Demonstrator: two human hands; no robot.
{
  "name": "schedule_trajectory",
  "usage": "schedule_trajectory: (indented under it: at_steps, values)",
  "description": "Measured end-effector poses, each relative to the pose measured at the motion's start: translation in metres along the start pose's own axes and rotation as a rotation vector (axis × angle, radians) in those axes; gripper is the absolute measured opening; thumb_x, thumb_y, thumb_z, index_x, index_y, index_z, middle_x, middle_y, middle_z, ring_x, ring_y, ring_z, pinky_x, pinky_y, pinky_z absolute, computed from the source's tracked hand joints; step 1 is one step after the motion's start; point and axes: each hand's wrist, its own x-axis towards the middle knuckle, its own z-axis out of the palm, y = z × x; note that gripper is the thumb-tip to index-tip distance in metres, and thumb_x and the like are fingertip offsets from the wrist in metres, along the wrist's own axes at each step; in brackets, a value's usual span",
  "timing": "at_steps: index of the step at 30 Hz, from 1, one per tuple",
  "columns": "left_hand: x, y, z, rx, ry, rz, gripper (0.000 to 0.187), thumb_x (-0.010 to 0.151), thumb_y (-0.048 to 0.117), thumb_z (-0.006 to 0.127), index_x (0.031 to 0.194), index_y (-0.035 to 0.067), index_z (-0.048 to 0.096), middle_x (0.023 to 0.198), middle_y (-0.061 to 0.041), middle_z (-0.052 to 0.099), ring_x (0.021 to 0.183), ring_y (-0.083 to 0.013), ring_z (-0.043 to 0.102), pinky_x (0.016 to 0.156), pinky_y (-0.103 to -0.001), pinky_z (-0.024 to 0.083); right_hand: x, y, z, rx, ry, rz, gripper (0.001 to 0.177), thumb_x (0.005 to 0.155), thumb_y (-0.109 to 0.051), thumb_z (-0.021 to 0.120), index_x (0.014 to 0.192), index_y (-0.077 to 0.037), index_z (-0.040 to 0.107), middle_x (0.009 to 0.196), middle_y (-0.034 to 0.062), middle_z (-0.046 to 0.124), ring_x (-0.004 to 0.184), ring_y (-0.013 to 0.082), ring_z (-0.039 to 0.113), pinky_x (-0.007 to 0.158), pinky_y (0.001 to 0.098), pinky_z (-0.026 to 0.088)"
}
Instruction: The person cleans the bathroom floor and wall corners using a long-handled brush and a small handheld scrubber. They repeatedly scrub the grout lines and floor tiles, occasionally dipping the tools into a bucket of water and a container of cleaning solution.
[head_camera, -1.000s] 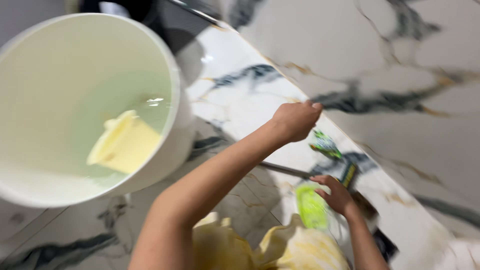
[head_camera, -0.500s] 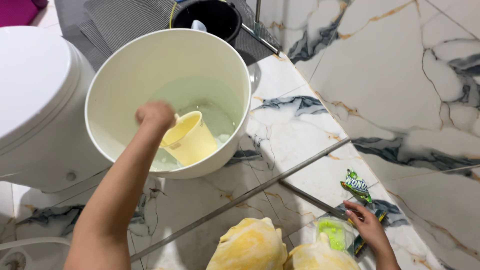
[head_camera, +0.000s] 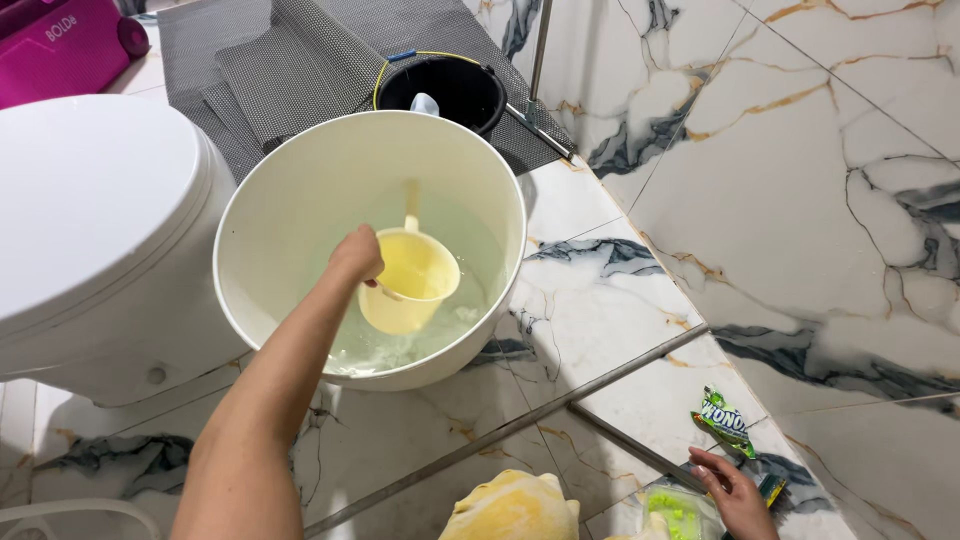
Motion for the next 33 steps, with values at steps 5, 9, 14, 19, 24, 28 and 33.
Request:
schedule_trajectory:
  at_steps: [5, 9, 14, 19, 24, 28, 33]
  values:
    - [-0.044, 0.039, 0.020, 0.549, 0.487, 0.223, 0.042, 0.099, 0.012, 0.072, 0.133, 0.004, 0.049, 0.129, -0.045, 0.056, 0.069, -0.0382, 0.075, 0.046, -0.041, 0.058, -0.002, 0.003, 0.005, 0.026, 0.003, -0.038, 0.039, 0.096, -0.015, 0.064, 0.133, -0.003, 0.068, 0.123, 0.0124, 0.078, 0.113, 0.0174, 0.071, 0.100, 0.0322, 0.052]
    - [-0.088, 0.071, 0.020, 0.781, 0.184, 0.312, 0.079, 0.074, 0.008, 0.078, 0.141, -0.004, 0.037, 0.134, -0.047, 0.047, 0.069, -0.0352, 0.075, 0.044, -0.033, 0.056, -0.003, 0.011, 0.013, 0.048, 0.004, -0.028, 0.038, 0.096, -0.016, 0.064, 0.132, -0.002, 0.068, 0.125, 0.0121, 0.077, 0.113, 0.0177, 0.070, 0.099, 0.0326, 0.052]
    - [-0.126, 0.095, -0.002, 0.417, 0.050, 0.319, 0.061, 0.083, 0.000, 0.067, 0.137, 0.001, 0.040, 0.122, -0.039, 0.058, 0.072, -0.0374, 0.075, 0.048, -0.038, 0.058, -0.017, 0.024, 0.018, 0.163, 0.013, 0.037, 0.039, 0.097, -0.017, 0.063, 0.133, -0.002, 0.066, 0.126, 0.0118, 0.076, 0.109, 0.0205, 0.072, 0.097, 0.0335, 0.054]
    - [-0.146, 0.086, -0.070, -0.130, -0.224, 0.112, 0.053, 0.086, -0.014, 0.051, 0.134, 0.002, 0.036, 0.114, -0.028, 0.065, 0.069, -0.0377, 0.076, 0.051, -0.043, 0.062, -0.029, 0.036, 0.012, 0.113, 0.028, -0.015, 0.038, 0.096, -0.018, 0.063, 0.131, -0.002, 0.068, 0.125, 0.0111, 0.076, 0.108, 0.0208, 0.073, 0.095, 0.0341, 0.054]
    - [-0.168, 0.067, -0.118, -0.327, -0.163, 0.112, 0.034, 0.092, -0.007, 0.049, 0.125, -0.005, 0.040, 0.103, -0.029, 0.066, 0.066, -0.0356, 0.076, 0.054, -0.041, 0.062, -0.040, 0.048, -0.004, 0.181, 0.063, -0.005, 0.038, 0.097, -0.017, 0.062, 0.132, -0.003, 0.067, 0.127, 0.0103, 0.075, 0.110, 0.0210, 0.071, 0.097, 0.0341, 0.053]
    - [-0.185, 0.071, -0.138, -0.465, -0.075, 0.209, 0.021, 0.096, 0.000, 0.050, 0.115, -0.005, 0.042, 0.095, -0.024, 0.064, 0.066, -0.0317, 0.075, 0.051, -0.039, 0.058, -0.043, 0.056, -0.008, 0.186, 0.076, 0.047, 0.039, 0.098, -0.018, 0.059, 0.134, -0.005, 0.066, 0.130, 0.0082, 0.073, 0.113, 0.0197, 0.070, 0.099, 0.0344, 0.053]
    - [-0.201, 0.113, -0.180, -0.553, 0.061, 0.379, 0.019, 0.098, 0.000, 0.053, 0.112, -0.004, 0.040, 0.089, -0.021, 0.061, 0.064, -0.0294, 0.073, 0.045, -0.037, 0.053, -0.066, 0.063, -0.017, 0.236, 0.094, 0.006, 0.038, 0.099, -0.017, 0.059, 0.135, -0.003, 0.065, 0.130, 0.0097, 0.072, 0.113, 0.0211, 0.069, 0.098, 0.0351, 0.052]
